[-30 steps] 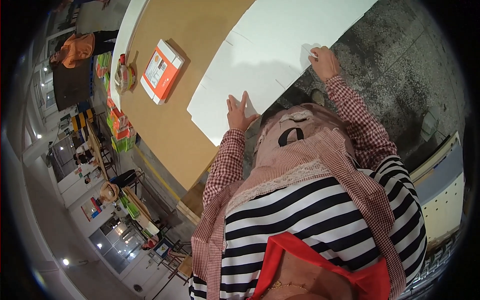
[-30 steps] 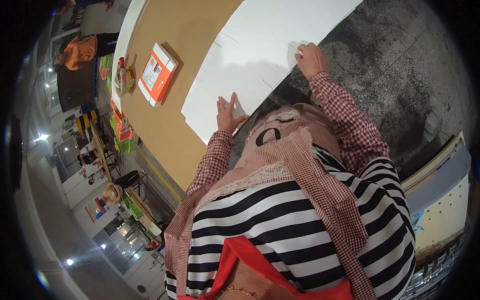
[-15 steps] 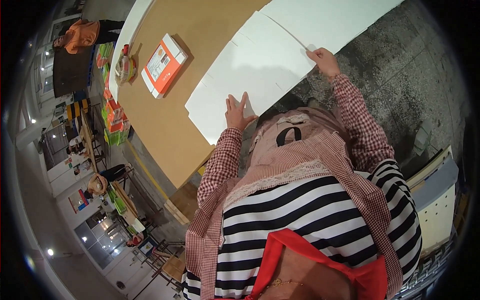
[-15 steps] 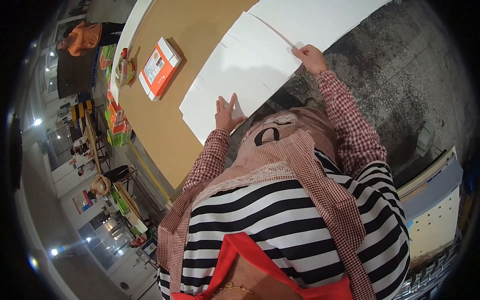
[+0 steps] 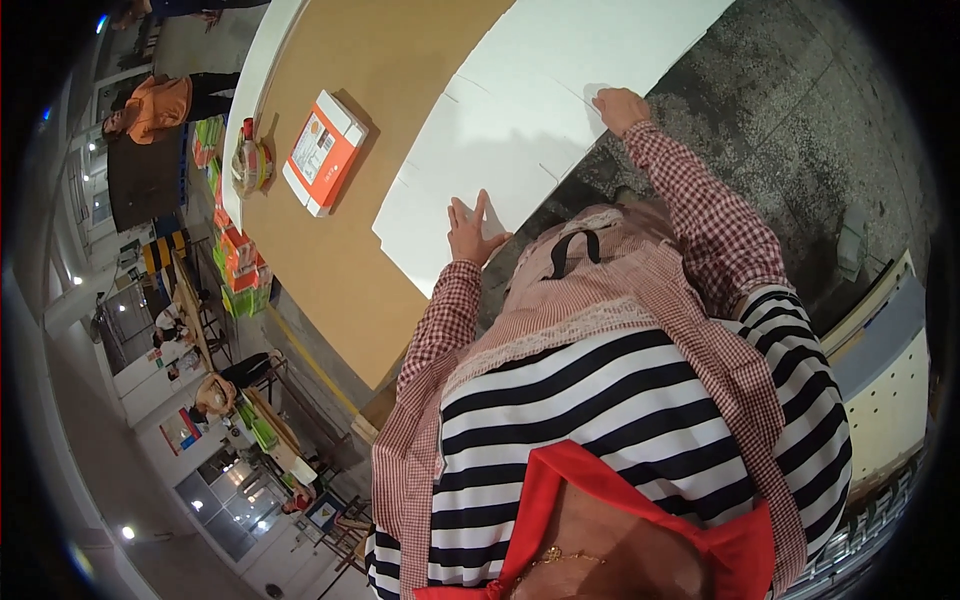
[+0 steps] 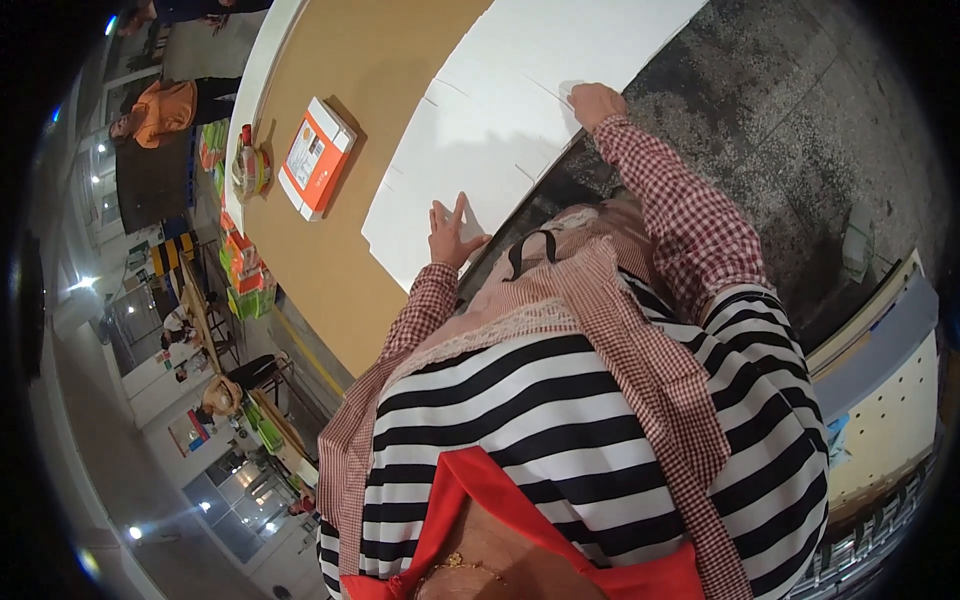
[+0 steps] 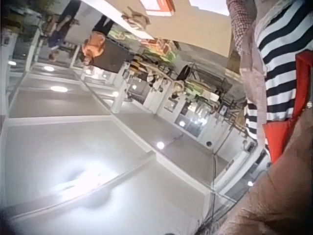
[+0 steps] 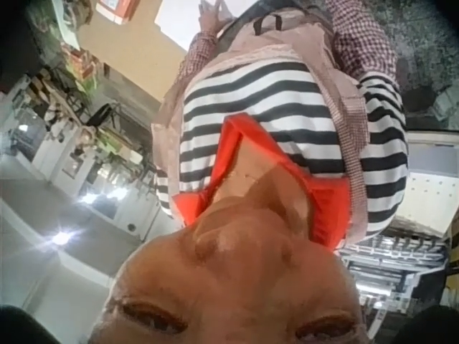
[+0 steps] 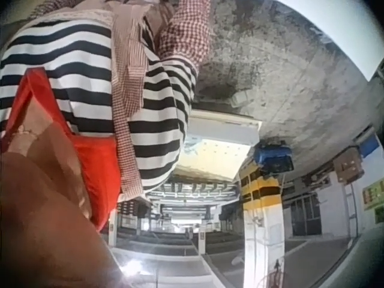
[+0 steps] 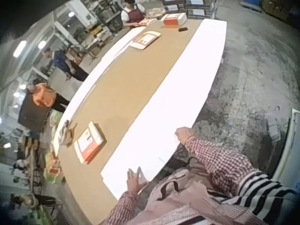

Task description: Organizing and counting large sheets of white paper on a packaging table.

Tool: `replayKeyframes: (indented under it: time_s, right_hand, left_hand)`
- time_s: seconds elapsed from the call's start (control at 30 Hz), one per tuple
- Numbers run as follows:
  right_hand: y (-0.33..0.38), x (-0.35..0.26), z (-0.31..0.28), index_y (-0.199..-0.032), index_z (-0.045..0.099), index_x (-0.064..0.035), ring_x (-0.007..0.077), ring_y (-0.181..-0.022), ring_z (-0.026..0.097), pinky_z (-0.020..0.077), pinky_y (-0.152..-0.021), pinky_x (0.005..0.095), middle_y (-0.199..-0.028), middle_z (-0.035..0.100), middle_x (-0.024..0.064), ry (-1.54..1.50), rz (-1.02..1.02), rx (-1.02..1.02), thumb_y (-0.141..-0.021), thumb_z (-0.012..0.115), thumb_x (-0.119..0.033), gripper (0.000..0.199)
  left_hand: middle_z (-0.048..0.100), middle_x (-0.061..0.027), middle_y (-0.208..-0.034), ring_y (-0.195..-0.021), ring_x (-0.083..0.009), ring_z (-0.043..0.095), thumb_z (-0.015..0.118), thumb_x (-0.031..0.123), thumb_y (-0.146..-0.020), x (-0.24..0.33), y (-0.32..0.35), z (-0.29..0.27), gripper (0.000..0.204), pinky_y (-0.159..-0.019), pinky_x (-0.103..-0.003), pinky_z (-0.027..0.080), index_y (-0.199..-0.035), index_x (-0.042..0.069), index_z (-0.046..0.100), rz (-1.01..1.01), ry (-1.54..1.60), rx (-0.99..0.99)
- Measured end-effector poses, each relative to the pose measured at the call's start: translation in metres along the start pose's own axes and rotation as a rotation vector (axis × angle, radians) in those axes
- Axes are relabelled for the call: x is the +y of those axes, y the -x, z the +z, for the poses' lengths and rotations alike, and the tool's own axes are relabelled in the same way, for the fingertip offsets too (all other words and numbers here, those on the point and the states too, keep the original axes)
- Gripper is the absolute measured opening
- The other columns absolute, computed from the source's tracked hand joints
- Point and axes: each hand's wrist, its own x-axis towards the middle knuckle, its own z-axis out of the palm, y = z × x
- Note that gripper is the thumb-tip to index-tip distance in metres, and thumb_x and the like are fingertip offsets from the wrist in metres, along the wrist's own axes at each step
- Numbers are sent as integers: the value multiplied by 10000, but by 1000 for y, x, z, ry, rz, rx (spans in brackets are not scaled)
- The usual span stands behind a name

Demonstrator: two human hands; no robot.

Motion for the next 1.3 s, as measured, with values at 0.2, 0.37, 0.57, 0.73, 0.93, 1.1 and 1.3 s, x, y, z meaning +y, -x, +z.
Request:
replayKeyframes:
  time_s: [0.2,0.37,0.57,0.73,0.93,1.1,1.3]
  right_hand:
    - [22,-10,-18,-830,663,-87,291,-796,639,493,-681,417,-883,672,119,-292,63,143,-850,616,-246,167]
    - [22,-4,-10,-850,686,-75,285,-832,644,506,-752,393,-869,672,136,-394,88,18,-838,633,-272,204]
    - [7,-19,-9,-890,662,-29,306,-863,638,497,-757,405,-906,663,156,-108,-11,-154,-916,528,-296,300]
    - [10,-11,10,-946,660,-38,351,-919,615,482,-809,455,-961,657,165,-33,-39,-91,-933,488,-316,327]
    - [24,-26,-1,-912,650,-42,327,-828,616,484,-745,422,-870,650,140,-45,-6,-30,-894,579,-277,246]
    - [30,-20,-15,-870,639,-27,266,-731,610,483,-672,370,-771,622,122,-272,-19,233,-840,635,-162,139]
    - [21,-32,-11,-806,663,-30,349,-771,636,502,-699,432,-817,660,169,-355,8,77,-813,610,-201,179]
  left_hand:
    - [116,-317,-1501,-1383,-474,189,817,516,-634,-3,2,0,1106,-958,-545,429,-1500,326,156,-24,-19,-1]
    - [109,-316,-1504,-1387,-470,180,813,520,-638,-1,0,-1,1111,-967,-543,423,-1502,332,139,-29,-23,-13]
    - [105,-314,-1505,-1392,-465,172,811,519,-643,-3,4,1,1110,-977,-542,414,-1502,340,132,-28,-8,5]
    - [96,-303,-1511,-1393,-464,168,811,518,-645,-2,11,3,1104,-981,-537,415,-1502,342,137,-25,-12,-9]
    - [126,-310,-1497,-1377,-482,196,829,481,-631,-7,14,8,1093,-966,-553,427,-1494,339,173,-30,22,12]
    - [96,-301,-1513,-1390,-465,178,807,522,-646,-2,0,3,1105,-983,-540,410,-1501,350,129,-40,-25,-18]
    - [87,-305,-1514,-1390,-468,176,807,528,-637,-11,-8,1,1119,-986,-549,398,-1502,348,122,-38,-12,8]
